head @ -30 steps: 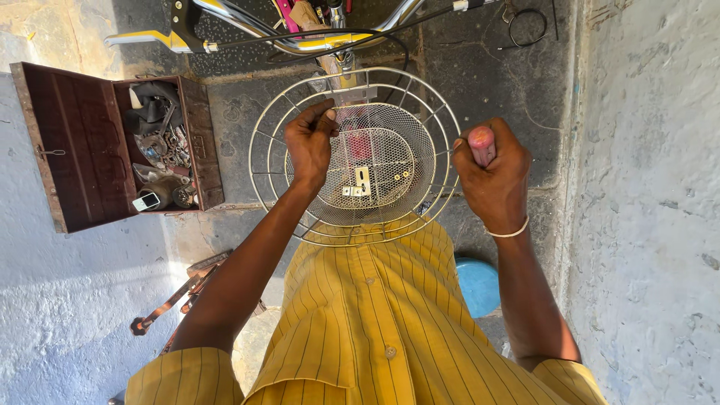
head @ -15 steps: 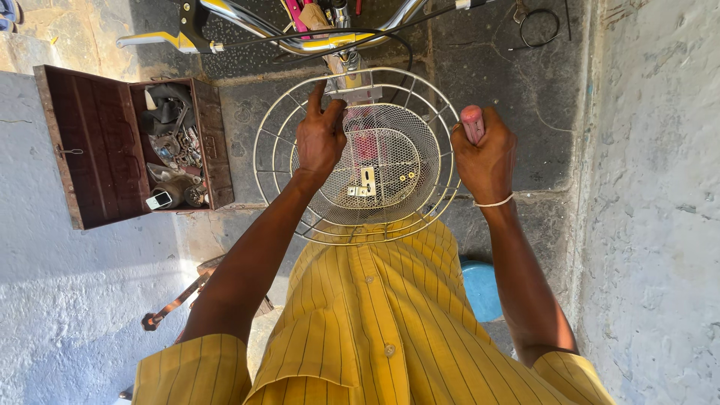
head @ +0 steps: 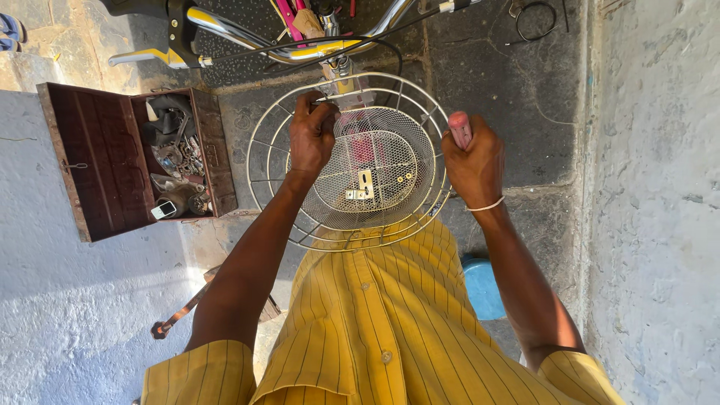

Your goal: The person uses a hammer to shape a wire bicycle basket, then picks up a screwdriver and screws to attach the basket to the bicycle handlebars. The person tightens the screws to secure the basket in place.

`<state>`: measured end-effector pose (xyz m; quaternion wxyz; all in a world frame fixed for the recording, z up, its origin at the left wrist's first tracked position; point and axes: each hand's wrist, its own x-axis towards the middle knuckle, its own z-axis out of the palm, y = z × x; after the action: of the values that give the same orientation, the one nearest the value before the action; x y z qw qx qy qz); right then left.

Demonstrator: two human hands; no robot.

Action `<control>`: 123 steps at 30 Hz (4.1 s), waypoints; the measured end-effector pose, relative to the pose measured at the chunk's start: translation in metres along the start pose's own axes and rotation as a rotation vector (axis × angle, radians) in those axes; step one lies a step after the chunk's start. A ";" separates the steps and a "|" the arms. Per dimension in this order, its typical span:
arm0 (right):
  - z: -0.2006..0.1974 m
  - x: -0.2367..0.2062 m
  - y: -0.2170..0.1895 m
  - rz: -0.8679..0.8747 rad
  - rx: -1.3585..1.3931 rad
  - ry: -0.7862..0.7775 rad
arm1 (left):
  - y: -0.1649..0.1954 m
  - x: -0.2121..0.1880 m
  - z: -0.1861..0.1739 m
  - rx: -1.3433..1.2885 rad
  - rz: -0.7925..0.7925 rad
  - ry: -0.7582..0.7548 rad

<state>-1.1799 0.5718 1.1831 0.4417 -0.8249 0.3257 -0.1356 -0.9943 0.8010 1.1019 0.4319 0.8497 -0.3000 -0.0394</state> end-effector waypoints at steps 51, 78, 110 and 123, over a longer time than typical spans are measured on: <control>-0.012 -0.015 -0.127 -0.243 0.172 -0.474 | 0.142 -0.036 -0.066 -1.436 -0.972 -0.377; 0.152 0.047 -0.061 -0.603 -0.797 -0.464 | -0.078 0.071 -0.036 -0.702 -0.380 -0.530; 0.151 0.049 -0.063 -0.539 -0.797 -0.466 | -0.094 0.102 -0.004 -0.834 -0.469 -0.937; 0.149 0.052 -0.063 -0.530 -0.781 -0.457 | -0.078 0.101 -0.003 -0.963 -0.421 -0.788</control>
<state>-1.0382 0.6582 1.1457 0.1117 -0.9908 0.0272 0.0721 -0.8739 0.7826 1.0641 0.6047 0.5238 -0.2118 -0.5613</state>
